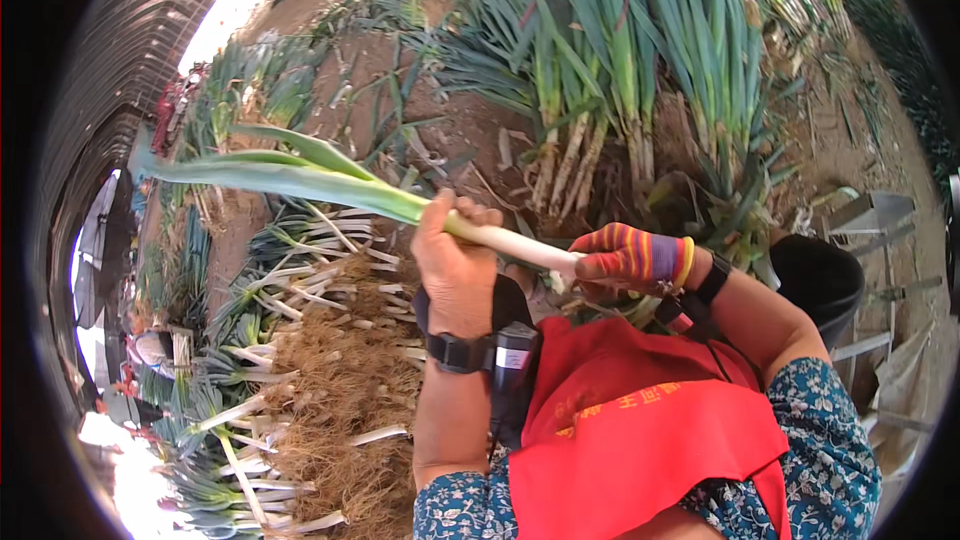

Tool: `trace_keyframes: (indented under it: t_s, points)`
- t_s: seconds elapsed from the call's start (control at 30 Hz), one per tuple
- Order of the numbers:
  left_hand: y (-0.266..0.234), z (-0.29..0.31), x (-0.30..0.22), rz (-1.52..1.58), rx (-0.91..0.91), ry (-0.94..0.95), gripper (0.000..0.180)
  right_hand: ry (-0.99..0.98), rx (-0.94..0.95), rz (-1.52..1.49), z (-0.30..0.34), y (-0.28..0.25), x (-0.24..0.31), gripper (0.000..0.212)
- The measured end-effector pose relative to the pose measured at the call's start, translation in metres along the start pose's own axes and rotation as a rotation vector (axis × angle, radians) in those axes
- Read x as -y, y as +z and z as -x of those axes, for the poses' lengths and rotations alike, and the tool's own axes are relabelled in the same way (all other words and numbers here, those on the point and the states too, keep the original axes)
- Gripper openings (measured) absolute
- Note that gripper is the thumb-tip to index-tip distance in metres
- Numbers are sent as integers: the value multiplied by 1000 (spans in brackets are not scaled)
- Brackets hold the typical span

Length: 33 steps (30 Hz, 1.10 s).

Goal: The person peels the outer layers from leeks by hand, one at a time, and pulls off the roots. They strip away damaged green leaves and soil before placing the cleaned leeks into a separate pile.

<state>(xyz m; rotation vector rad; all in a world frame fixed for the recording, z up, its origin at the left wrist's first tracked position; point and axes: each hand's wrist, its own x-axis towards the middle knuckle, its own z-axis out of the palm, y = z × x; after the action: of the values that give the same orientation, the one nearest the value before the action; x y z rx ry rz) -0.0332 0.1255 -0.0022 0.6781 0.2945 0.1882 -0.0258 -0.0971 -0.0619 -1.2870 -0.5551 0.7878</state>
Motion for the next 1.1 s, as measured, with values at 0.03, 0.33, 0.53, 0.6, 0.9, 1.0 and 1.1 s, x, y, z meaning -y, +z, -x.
trace_keyframes:
  t_s: [0.03,0.33,0.53,0.6,0.9,1.0,1.1]
  points:
    - [0,1,-2,-7,-7,4,18,239,99,-202,6,-3,3,45]
    - [3,10,0,19,-48,-49,28,226,-162,221,45,-51,-22,28]
    - [-24,22,-37,-57,132,48,20,-191,-178,1355,125,-169,-129,17]
    - [-16,37,-41,-93,85,88,19,-23,-291,912,141,-187,-135,13]
    - [-10,77,-25,-99,105,132,8,-42,-456,1356,133,-197,-121,20]
    - [-15,84,-27,-97,118,191,9,149,-477,1511,139,-193,-113,20]
    - [-45,113,-130,144,190,292,20,906,-484,1521,193,-224,-105,32]
